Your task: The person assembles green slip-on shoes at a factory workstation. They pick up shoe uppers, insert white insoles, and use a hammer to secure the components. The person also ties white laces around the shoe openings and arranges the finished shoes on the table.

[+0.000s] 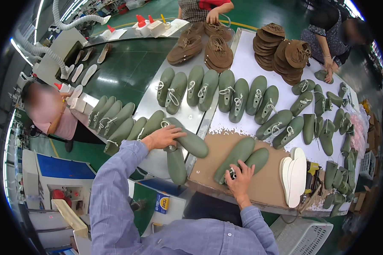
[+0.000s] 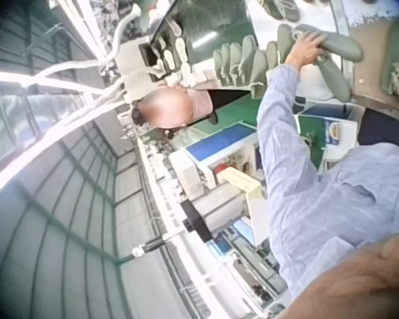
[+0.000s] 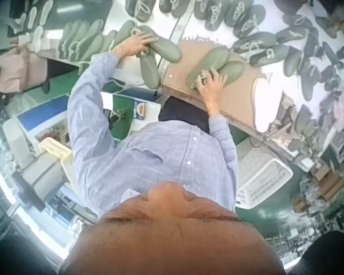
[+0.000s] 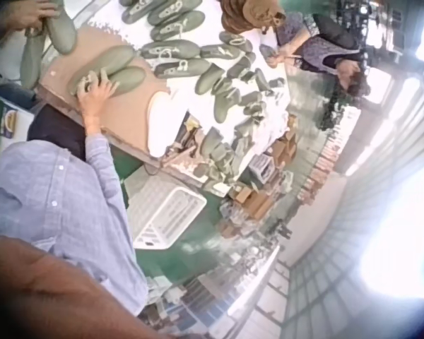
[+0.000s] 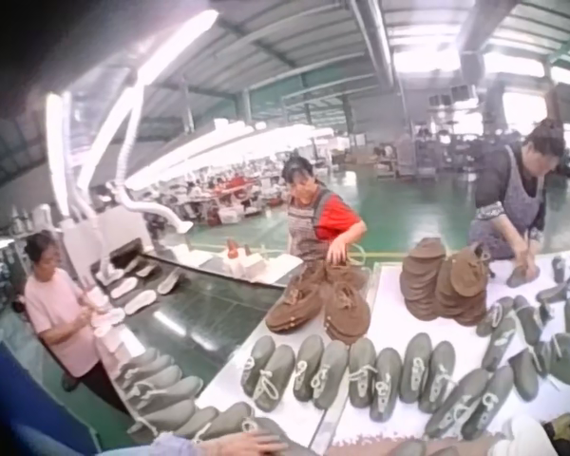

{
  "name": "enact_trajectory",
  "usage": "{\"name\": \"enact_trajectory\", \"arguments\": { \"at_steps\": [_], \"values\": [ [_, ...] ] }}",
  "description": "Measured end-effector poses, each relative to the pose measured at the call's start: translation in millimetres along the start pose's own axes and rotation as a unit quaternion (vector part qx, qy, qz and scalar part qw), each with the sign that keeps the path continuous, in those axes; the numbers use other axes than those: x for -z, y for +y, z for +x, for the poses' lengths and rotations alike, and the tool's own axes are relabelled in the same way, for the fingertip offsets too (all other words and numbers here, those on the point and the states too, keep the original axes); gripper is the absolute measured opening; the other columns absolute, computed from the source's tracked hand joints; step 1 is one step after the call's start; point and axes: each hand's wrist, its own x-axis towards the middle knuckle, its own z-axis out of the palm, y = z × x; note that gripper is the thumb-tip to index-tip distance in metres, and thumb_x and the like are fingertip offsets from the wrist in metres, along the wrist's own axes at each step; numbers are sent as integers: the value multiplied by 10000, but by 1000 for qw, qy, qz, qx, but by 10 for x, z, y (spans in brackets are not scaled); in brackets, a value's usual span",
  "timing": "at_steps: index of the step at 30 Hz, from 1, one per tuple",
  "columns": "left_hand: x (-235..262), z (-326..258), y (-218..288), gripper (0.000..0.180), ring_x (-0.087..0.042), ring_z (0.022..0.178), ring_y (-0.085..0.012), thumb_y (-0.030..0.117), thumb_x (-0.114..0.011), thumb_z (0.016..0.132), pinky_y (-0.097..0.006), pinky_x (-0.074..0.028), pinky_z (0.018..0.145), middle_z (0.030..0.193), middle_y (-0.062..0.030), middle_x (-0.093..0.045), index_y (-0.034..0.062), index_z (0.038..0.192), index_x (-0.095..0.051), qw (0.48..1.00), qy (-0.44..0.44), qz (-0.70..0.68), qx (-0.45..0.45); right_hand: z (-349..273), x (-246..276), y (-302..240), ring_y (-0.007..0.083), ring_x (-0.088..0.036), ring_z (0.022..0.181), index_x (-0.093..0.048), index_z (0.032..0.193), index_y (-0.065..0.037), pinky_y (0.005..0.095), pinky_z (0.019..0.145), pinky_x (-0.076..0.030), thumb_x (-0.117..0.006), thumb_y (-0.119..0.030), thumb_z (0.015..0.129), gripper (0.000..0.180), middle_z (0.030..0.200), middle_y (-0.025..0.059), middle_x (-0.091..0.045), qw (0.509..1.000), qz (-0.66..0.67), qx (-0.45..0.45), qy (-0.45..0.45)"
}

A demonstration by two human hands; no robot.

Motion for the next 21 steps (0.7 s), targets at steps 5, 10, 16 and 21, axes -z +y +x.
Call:
{"name": "enact_trajectory", "arguments": {
  "at_steps": [5, 10, 16, 21],
  "values": [
    [45, 259, -261, 212, -408, 1441, -217, 138, -672, 813, -466, -319, 1225, 1534, 17, -474, 230, 973, -777, 993, 24, 110, -44, -127, -122, -258, 311, -579, 1104, -748, 1041, -175, 646, 1180, -259, -810, -264, 744, 317, 1230, 79, -620, 996, 39, 61, -45],
    [-185, 316, -2, 373, -409, 1430, -372, 157, -701, 832, -519, -349, 1167, 1548, -102, -452, 180, 1204, -718, 949, 122, -33, 289, -24, -200, -348, 294, -588, 1073, -751, 1014, -177, 633, 1174, -300, -812, -272, 749, 288, 1210, 73, -634, 978, 89, 155, -103],
    [-103, 1110, 285, 750, -325, 1451, -433, 544, -779, 806, -680, -315, 1106, 1601, -161, -349, 180, 1430, -576, 772, 196, -280, 536, 85, -514, -504, 298, -587, 1106, -720, 953, -100, 616, 1158, -345, -792, -230, 750, 251, 1148, 89, -653, 964, 141, 194, -116],
    [-339, 1243, 205, 663, -349, 1421, -402, 503, -814, 746, -627, -335, 1095, 1593, -93, -367, 163, 1302, -697, 750, 225, -207, 587, 180, -987, -785, 284, -577, 1162, -691, 914, -85, 620, 1141, -359, -767, -224, 784, 205, 1154, 87, -661, 944, 199, 211, -158]
  ]
}}
